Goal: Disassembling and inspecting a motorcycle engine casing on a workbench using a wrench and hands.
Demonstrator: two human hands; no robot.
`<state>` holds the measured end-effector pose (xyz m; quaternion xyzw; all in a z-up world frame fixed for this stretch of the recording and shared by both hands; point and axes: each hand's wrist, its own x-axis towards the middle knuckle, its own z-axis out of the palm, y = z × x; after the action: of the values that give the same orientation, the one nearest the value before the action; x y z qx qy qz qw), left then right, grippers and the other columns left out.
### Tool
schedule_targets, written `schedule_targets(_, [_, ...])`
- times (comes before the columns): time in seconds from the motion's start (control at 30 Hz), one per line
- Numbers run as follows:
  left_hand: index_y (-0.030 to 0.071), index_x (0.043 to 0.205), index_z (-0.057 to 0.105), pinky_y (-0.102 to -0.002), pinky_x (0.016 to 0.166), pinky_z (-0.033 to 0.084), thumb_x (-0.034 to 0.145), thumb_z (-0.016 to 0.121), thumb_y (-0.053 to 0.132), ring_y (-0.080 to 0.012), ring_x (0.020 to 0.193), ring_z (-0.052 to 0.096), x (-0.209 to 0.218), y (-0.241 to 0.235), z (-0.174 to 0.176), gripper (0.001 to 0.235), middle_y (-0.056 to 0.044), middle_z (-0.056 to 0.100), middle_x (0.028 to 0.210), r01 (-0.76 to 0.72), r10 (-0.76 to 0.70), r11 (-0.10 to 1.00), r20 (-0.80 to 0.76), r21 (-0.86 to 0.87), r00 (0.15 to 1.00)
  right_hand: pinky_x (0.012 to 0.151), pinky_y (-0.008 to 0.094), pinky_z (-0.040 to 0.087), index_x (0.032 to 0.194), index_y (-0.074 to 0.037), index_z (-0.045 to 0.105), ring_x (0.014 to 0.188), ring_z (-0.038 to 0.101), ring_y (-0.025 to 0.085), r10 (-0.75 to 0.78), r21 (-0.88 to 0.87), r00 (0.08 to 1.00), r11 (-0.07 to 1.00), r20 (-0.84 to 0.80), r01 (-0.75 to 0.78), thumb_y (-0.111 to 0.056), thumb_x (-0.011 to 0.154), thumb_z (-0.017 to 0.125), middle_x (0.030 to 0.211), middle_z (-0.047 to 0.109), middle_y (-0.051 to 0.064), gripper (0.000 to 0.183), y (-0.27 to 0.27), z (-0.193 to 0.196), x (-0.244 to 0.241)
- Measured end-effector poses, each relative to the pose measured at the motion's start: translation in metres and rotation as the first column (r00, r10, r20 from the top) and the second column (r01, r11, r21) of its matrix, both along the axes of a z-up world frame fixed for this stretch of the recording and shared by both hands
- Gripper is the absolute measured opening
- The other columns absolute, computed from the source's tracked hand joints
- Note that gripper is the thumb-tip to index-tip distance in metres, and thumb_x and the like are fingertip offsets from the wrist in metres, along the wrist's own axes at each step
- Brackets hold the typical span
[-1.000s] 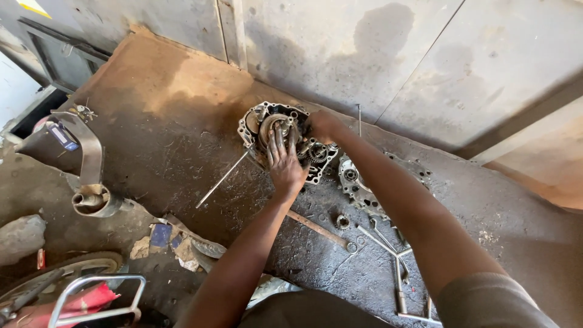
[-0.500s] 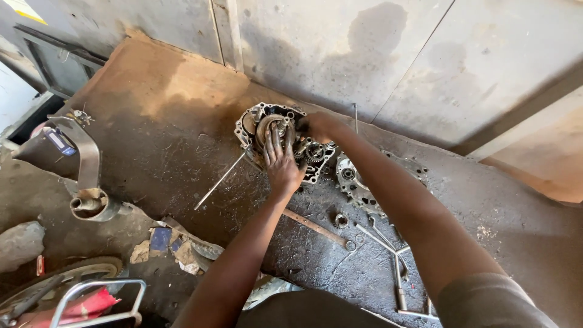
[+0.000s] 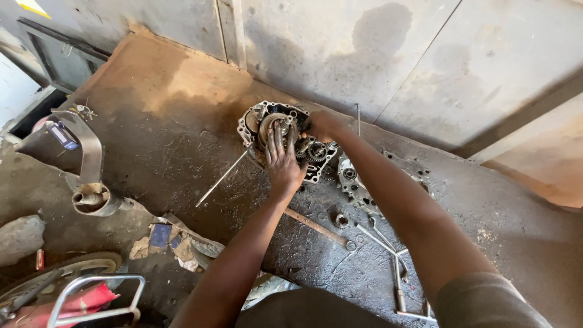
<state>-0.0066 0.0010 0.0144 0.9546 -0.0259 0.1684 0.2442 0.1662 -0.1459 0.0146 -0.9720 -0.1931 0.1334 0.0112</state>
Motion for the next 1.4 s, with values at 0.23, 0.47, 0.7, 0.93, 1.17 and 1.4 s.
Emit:
schedule_targets(0.23, [0.02, 0.164, 0.018, -0.05, 0.125, 0.006, 0.078, 0.083, 0.037, -0.0379, 0.158, -0.003, 0.009, -0.008, -0.013, 0.109, -0.02, 0.006, 0.17, -0.048, 0.05, 0.998, -0.042, 0.032, 0.998, 0.08, 0.04, 0.061, 0.108, -0.023, 0.08, 0.096, 0.076, 0.029, 0.037, -0.052, 0.999, 0.998, 0.017, -0.036, -0.042, 0.092, 0.069, 0.093, 0.08, 0.005, 0.027, 0.0, 0.002, 0.002])
schedule_targets(0.47, [0.021, 0.165, 0.014, -0.051, 0.124, 0.0, 0.08, 0.079, 0.041, -0.0384, 0.157, -0.01, 0.019, -0.006, -0.018, 0.109, -0.019, -0.005, 0.171, -0.01, 0.011, 1.0, -0.039, 0.028, 0.999, 0.087, 0.038, 0.059, 0.122, -0.016, 0.074, 0.103, 0.074, 0.029, 0.219, -0.328, 0.975, 0.923, 0.017, -0.202, -0.026, 0.093, 0.063, 0.103, 0.079, 0.01, 0.033, 0.009, 0.03, -0.019])
schedule_targets(0.7, [0.021, 0.165, 0.013, -0.053, 0.123, 0.001, 0.079, 0.08, 0.043, -0.0392, 0.157, -0.012, 0.014, -0.003, -0.017, 0.112, -0.019, -0.007, 0.17, 0.026, -0.024, 0.999, -0.069, 0.021, 0.997, 0.097, 0.048, 0.056, 0.13, -0.03, 0.069, 0.113, 0.069, 0.037, 0.05, -0.032, 0.99, 0.998, -0.131, -0.054, -0.06, 0.087, 0.069, 0.115, 0.076, 0.011, 0.052, -0.003, 0.007, 0.011])
schedule_targets(0.93, [0.021, 0.164, 0.018, -0.053, 0.123, 0.006, 0.084, 0.076, 0.04, -0.0394, 0.157, -0.005, 0.005, 0.007, -0.01, 0.101, -0.02, 0.001, 0.169, 0.043, -0.042, 0.998, -0.038, 0.039, 0.998, 0.096, 0.054, 0.053, 0.125, -0.021, 0.071, 0.111, 0.068, 0.041, 0.018, 0.332, 0.999, 0.943, 0.043, -0.031, -0.046, 0.097, 0.064, 0.11, 0.076, 0.012, 0.038, -0.005, 0.099, -0.058])
schedule_targets(1.17, [0.018, 0.145, 0.054, -0.047, 0.112, 0.037, 0.093, 0.074, 0.028, -0.031, 0.139, 0.041, 0.001, 0.028, 0.024, 0.057, -0.01, 0.042, 0.147, 0.238, -0.177, 0.953, 0.293, -0.189, 0.94, 0.086, 0.054, 0.058, 0.117, -0.018, 0.073, 0.095, 0.073, 0.038, -0.206, 0.508, 0.968, 0.855, 0.146, 0.105, -0.029, 0.098, 0.066, 0.096, 0.078, 0.009, 0.023, -0.034, 0.111, -0.153])
schedule_targets(1.4, [0.036, 0.114, 0.07, -0.037, 0.085, 0.057, 0.087, 0.074, 0.059, -0.0154, 0.107, 0.068, 0.098, 0.016, -0.012, 0.036, 0.011, 0.066, 0.105, 0.399, -0.404, 0.911, 0.027, 0.104, 0.914, 0.071, 0.049, 0.064, 0.118, -0.024, 0.073, 0.085, 0.077, 0.037, -0.097, 0.016, 0.968, 0.995, 0.233, 0.096, -0.025, 0.092, 0.069, 0.091, 0.078, 0.011, 0.027, -0.03, 0.035, -0.128])
